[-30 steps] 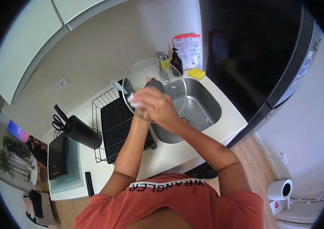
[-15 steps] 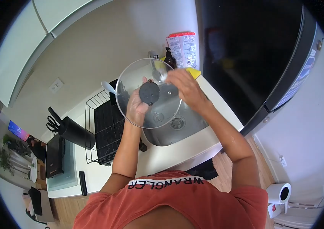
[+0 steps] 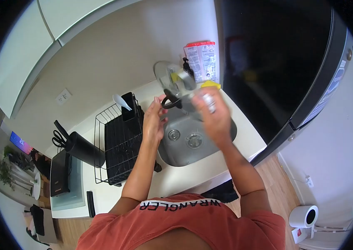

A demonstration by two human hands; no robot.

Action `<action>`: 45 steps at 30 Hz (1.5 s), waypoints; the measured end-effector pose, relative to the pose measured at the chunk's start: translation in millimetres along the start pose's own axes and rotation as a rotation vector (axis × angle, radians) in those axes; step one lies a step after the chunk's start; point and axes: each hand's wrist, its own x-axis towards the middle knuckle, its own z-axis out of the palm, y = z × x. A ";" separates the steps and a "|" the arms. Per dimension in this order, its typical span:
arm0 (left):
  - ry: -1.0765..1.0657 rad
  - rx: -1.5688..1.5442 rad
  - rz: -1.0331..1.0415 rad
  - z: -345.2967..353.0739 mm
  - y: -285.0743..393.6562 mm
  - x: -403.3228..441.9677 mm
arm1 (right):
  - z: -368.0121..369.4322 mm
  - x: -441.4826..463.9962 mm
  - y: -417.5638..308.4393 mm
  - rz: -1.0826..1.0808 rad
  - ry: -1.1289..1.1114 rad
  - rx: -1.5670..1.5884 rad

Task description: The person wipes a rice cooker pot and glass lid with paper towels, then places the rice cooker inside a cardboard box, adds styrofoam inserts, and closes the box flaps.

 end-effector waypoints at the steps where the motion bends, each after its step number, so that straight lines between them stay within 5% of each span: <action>1: -0.004 0.002 0.002 -4.9 -4.5 -2.2 | -5.2 9.3 10.0 0.157 0.041 0.347; 3: -0.125 0.020 0.274 -13.5 -8.7 -5.5 | -17.9 20.7 25.2 0.354 0.014 0.725; 6: -0.116 -0.121 0.418 -23.6 -13.7 -2.7 | -21.3 19.3 45.0 0.462 -0.020 0.784; 11: 0.054 -0.135 0.546 -32.4 -7.2 -1.0 | -19.5 20.3 92.7 0.631 0.013 0.423; 14: 0.088 -0.035 0.613 -23.4 -11.6 -6.8 | -4.4 30.8 85.5 0.087 0.201 0.031; 15: 0.096 0.015 0.648 -20.9 -13.8 -9.6 | 5.4 31.4 74.6 0.092 0.202 0.032; 17: 0.086 0.026 0.606 -15.8 -15.6 -15.1 | 22.4 30.5 58.7 -0.127 -0.040 -0.385; 24: 0.086 0.062 0.608 -23.9 -15.1 -7.3 | 79.7 1.8 43.1 -0.347 -0.055 -0.183; 26: 0.075 0.014 0.555 -28.3 -17.1 -4.9 | 90.1 -18.3 45.0 -0.620 -0.245 -0.286; 30: 0.101 -0.032 0.573 -29.2 -16.1 -9.2 | 78.4 -1.2 35.6 -0.560 -0.321 -0.260; 36: 0.107 -0.058 0.511 -38.2 -2.2 -15.2 | 41.8 23.3 59.0 -0.152 -0.101 -0.233; 42: 0.078 -0.105 0.467 -22.1 -6.3 -10.6 | 68.8 1.1 30.0 -0.316 -0.327 -0.209; 44: 0.094 -0.153 0.429 -25.4 -5.9 -7.8 | 75.2 -17.4 34.2 -0.650 -0.399 -0.350; 45: 0.096 -0.195 0.359 -31.8 -7.3 -3.8 | 74.6 -27.3 36.3 -0.651 -0.400 -0.350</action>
